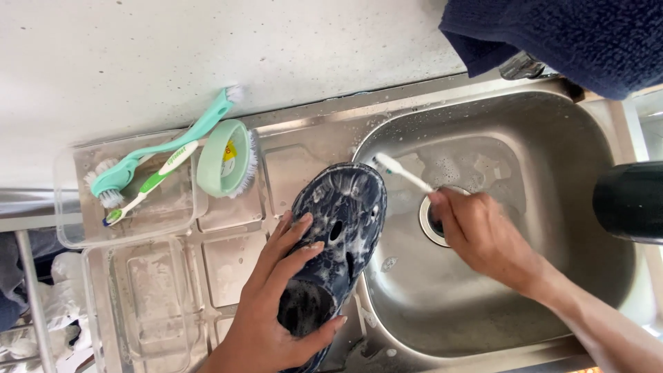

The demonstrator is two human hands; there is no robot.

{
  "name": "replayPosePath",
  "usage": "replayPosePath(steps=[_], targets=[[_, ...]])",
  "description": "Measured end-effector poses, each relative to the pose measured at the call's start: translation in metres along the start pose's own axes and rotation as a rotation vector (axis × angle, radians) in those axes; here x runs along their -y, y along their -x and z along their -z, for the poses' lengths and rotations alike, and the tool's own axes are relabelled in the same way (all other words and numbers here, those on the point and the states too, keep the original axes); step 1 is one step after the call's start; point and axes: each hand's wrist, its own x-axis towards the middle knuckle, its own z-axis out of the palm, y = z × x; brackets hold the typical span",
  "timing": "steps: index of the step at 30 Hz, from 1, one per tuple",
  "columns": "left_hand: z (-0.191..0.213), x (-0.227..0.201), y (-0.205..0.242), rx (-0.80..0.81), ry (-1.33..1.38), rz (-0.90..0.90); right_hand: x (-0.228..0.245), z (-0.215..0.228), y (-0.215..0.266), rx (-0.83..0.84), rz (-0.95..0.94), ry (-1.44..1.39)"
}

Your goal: A person is scrubbing a blue clog-style shoe with a toothbrush in a stainless steel sink.

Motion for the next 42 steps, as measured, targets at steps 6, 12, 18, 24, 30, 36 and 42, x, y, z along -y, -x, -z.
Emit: replayPosePath(steps=[6, 12, 18, 24, 30, 36, 42], targets=[[-0.004, 0.0, 0.001, -0.035, -0.009, 0.013, 0.007, 0.004, -0.001, 0.125, 0.077, -0.143], [-0.004, 0.0, 0.0, -0.032, 0.001, 0.067, -0.002, -0.01, -0.003, -0.029, 0.051, -0.18], [-0.008, -0.005, 0.0, -0.072, -0.061, 0.055, -0.003, -0.017, -0.01, -0.051, -0.096, -0.179], [-0.013, -0.007, 0.001, -0.094, -0.09, 0.061, 0.002, -0.027, -0.004, 0.065, -0.042, -0.274], [-0.018, -0.003, 0.004, -0.133, -0.079, 0.031, 0.004, -0.031, 0.0, 0.128, 0.285, -0.376], [-0.019, -0.009, 0.004, -0.131, -0.042, 0.125, -0.001, -0.036, 0.002, 0.051, 0.048, -0.378], [-0.024, -0.013, 0.006, -0.194, 0.049, 0.099, -0.005, -0.024, 0.003, 0.079, 0.023, -0.214]])
